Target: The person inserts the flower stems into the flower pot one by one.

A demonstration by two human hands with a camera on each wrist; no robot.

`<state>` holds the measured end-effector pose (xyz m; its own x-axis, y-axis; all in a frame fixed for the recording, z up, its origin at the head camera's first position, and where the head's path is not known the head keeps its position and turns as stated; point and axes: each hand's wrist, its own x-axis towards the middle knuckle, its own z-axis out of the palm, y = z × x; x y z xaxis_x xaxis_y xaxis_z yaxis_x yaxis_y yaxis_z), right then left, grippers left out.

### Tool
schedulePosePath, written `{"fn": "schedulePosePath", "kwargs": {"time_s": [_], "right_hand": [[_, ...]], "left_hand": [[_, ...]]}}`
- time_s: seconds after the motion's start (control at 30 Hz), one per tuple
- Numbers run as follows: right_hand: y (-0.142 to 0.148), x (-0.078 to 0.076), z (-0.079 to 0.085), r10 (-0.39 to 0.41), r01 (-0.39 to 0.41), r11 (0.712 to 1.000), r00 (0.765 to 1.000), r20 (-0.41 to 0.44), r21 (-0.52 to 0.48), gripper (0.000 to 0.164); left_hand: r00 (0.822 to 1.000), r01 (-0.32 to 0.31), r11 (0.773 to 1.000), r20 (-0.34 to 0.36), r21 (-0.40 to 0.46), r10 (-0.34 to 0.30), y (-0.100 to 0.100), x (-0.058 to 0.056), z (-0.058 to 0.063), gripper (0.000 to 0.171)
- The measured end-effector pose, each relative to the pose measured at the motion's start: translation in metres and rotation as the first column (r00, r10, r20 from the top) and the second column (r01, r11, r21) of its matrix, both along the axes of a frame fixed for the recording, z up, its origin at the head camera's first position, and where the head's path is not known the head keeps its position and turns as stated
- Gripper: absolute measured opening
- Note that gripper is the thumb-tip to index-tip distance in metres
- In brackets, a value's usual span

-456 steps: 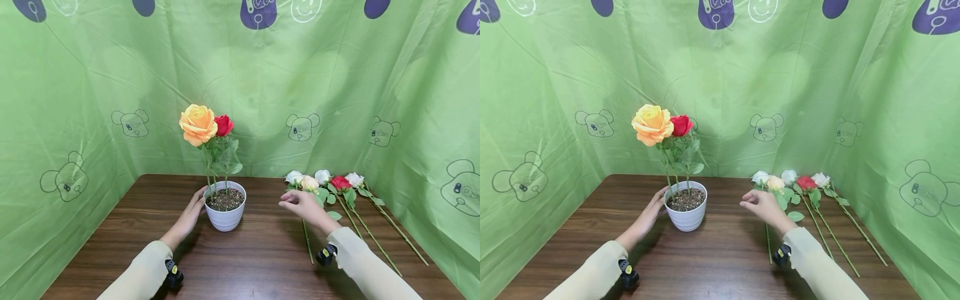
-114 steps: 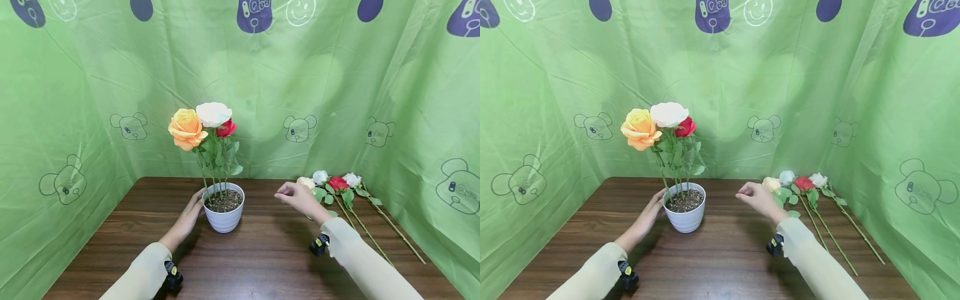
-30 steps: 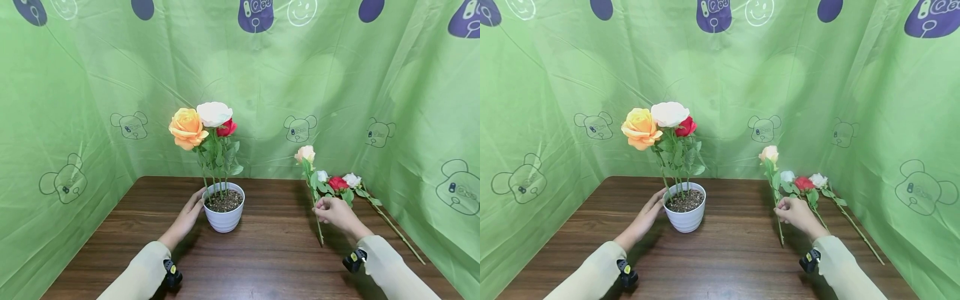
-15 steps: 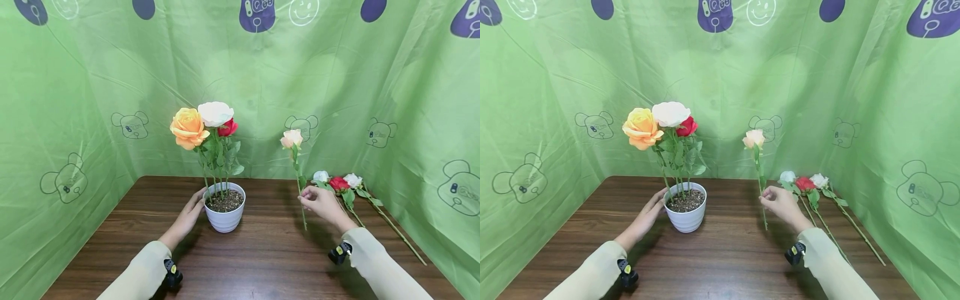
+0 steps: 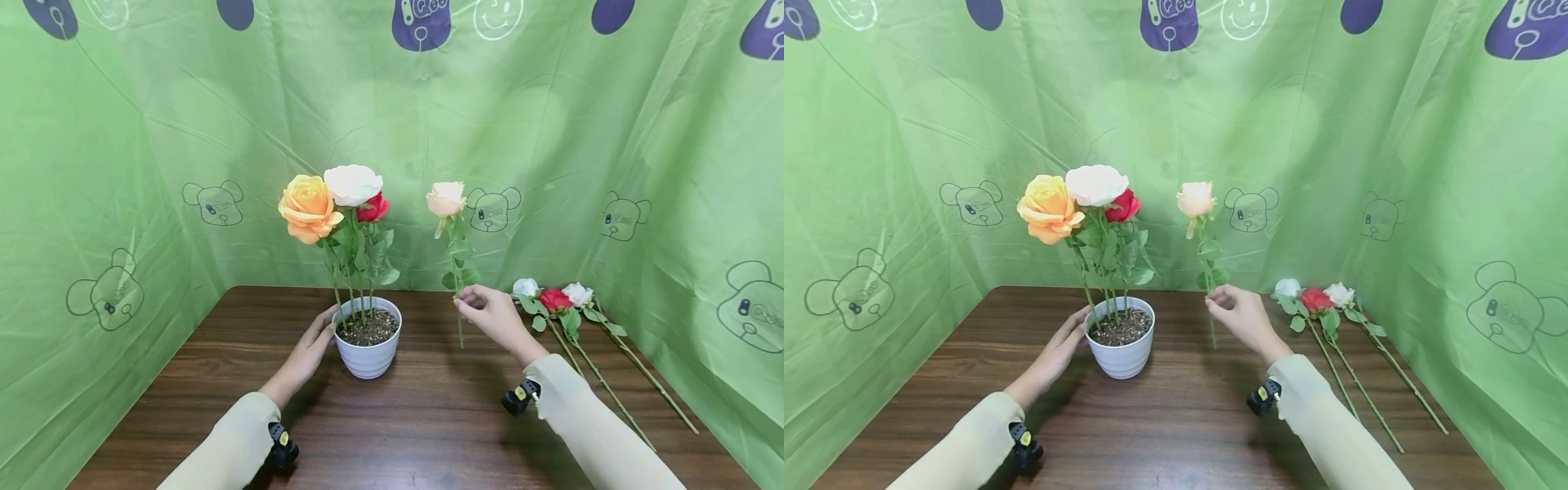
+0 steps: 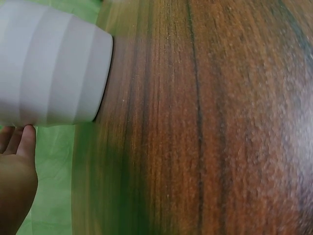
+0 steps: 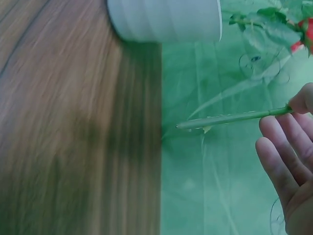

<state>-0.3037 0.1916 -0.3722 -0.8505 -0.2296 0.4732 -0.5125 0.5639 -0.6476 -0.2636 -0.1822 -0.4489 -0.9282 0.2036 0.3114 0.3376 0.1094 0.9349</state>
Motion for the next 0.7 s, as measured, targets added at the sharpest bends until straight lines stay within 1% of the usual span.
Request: {"fn": "schedulePosePath", "kwargs": {"time_s": [0.1,0.3,0.47,0.7], "right_hand": [[-0.011,-0.001,0.006,0.021,-0.021,0.999,1.000,-0.017,-0.024,0.012],[-0.035,-0.002,0.018,0.093,-0.096,0.990,0.995,-0.040,-0.100,0.012],[-0.054,-0.003,0.026,0.121,-0.129,0.985,0.990,-0.070,-0.116,0.012],[-0.081,-0.005,0.035,0.160,-0.176,0.968,0.982,-0.104,-0.179,0.013]], "left_hand": [[1.000,-0.001,1.000,0.003,-0.009,0.001,0.000,0.000,0.000,0.049],[1.000,-0.002,1.000,-0.006,-0.004,0.002,0.001,0.001,0.001,0.049],[1.000,-0.010,1.000,0.002,-0.006,0.010,0.000,0.000,0.000,0.049],[1.000,-0.009,1.000,0.000,0.003,0.009,0.001,0.000,0.000,0.049]]}}
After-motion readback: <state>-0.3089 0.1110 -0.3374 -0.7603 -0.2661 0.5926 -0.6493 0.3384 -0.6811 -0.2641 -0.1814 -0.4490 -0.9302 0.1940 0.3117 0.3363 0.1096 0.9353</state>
